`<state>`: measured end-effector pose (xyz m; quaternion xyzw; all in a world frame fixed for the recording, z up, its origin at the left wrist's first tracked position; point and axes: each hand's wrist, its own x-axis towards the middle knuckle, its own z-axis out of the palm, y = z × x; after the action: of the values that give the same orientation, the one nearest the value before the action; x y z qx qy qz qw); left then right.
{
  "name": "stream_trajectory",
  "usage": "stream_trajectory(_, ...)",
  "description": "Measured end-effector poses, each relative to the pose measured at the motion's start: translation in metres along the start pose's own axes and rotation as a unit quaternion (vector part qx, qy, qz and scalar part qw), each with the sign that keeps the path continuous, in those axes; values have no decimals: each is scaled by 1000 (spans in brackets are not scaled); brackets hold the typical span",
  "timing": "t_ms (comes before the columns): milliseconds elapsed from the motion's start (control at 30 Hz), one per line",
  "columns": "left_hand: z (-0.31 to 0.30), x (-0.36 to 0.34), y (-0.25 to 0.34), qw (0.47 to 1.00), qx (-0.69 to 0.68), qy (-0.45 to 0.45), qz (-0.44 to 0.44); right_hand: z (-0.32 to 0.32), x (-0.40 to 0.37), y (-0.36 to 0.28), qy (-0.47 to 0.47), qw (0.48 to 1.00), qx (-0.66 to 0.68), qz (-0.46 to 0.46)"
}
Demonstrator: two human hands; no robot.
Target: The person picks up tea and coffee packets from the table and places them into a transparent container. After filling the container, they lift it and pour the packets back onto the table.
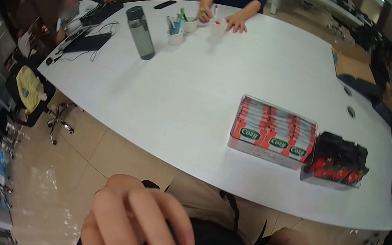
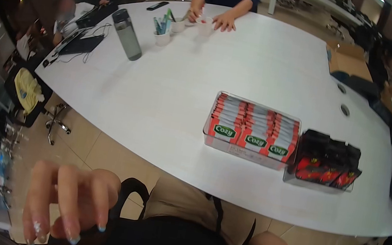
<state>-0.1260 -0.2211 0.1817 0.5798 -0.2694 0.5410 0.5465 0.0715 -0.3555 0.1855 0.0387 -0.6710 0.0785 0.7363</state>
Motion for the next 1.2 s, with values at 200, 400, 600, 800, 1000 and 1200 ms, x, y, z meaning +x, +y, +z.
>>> stream_trajectory(200,5,-20,35,985,78,-44,145,-10,-7,24,-101,966,129,199)
stream_trajectory(400,-13,-48,12,925,191,65,321,-9,-8,42,-123,918,234,294)
stream_trajectory(600,-108,-61,-86,874,452,-27,-177,15,5,55,-35,898,353,260)
stream_trajectory(800,-156,-83,-162,848,284,-158,-419,3,-6,48,-110,896,317,290)
stream_trajectory(1000,-153,-80,-191,889,218,-151,-372,-40,-35,16,-217,908,98,344)
stream_trajectory(1200,-140,-61,-167,857,303,-137,-394,-134,-91,-72,71,696,-597,392)
